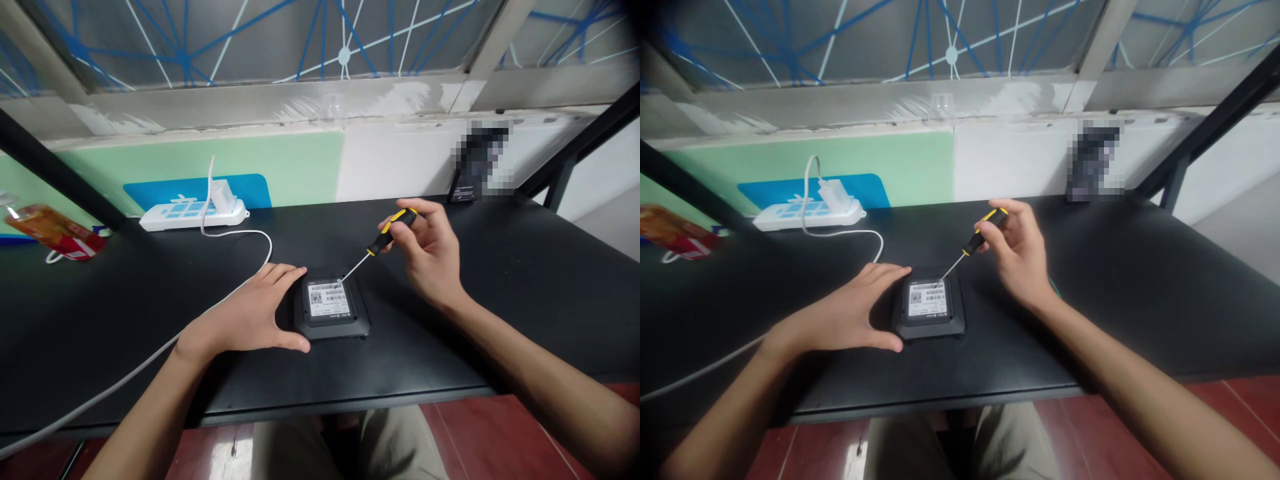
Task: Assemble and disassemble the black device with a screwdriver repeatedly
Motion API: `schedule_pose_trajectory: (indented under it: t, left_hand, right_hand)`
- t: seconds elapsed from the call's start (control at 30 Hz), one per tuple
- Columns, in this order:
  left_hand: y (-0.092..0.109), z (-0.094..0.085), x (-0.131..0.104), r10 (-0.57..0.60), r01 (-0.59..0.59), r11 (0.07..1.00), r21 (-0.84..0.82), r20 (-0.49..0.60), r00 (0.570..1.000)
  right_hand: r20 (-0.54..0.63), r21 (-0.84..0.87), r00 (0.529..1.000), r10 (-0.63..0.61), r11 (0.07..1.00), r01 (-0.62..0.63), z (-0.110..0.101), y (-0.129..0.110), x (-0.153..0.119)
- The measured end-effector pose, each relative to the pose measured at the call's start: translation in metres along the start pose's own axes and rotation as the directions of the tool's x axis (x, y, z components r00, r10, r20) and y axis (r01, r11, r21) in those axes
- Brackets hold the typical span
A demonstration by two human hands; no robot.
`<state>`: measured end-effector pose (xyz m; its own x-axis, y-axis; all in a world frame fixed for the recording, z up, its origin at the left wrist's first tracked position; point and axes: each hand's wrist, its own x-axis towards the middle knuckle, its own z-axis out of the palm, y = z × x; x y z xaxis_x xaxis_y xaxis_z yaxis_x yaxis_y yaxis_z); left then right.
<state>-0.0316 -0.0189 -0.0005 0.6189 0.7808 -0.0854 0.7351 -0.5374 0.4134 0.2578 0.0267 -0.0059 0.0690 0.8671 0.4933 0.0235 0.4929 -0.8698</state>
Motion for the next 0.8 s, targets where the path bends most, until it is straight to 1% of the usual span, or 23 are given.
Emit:
schedule_pose_trajectory:
  t: [0.1, 0.23, 0.4, 0.63, 0.8]
  left_hand:
    - [-0.0001, 0.0002, -0.0005, 0.002, -0.002, 1.0, -0.009, -0.007, 1.0]
    - [-0.0005, 0.0004, -0.0008, 0.013, -0.013, 1.0, -0.001, -0.008, 1.0]
    - [-0.0007, -0.0002, -0.0006, 0.01, -0.01, 1.0, 0.015, 0.003, 1.0]
    - [0.0002, -0.0003, -0.0006, 0.014, -0.014, 1.0, -0.013, -0.014, 1.0]
    - [-0.0007, 0.0003, -0.0002, 0.01, -0.01, 1.0, 0.006, -0.006, 1.0]
  right_hand:
    - [-0.079, -0.061, 0.995, -0.061, 0.997, 0.056, -0.0035, -0.0011, 0.0034]
    - [-0.113, -0.102, 0.99, -0.079, 0.993, 0.068, -0.0064, -0.0009, 0.0049]
    - [-0.088, -0.093, 0.992, -0.089, 0.992, 0.081, -0.0058, -0.0008, 0.0036]
    - [-0.06, -0.089, 0.992, -0.108, 0.991, 0.103, -0.0002, -0.005, 0.0003]
    - [-0.031, -0.098, 0.995, -0.099, 0.991, 0.096, -0.0009, -0.0007, -0.0024]
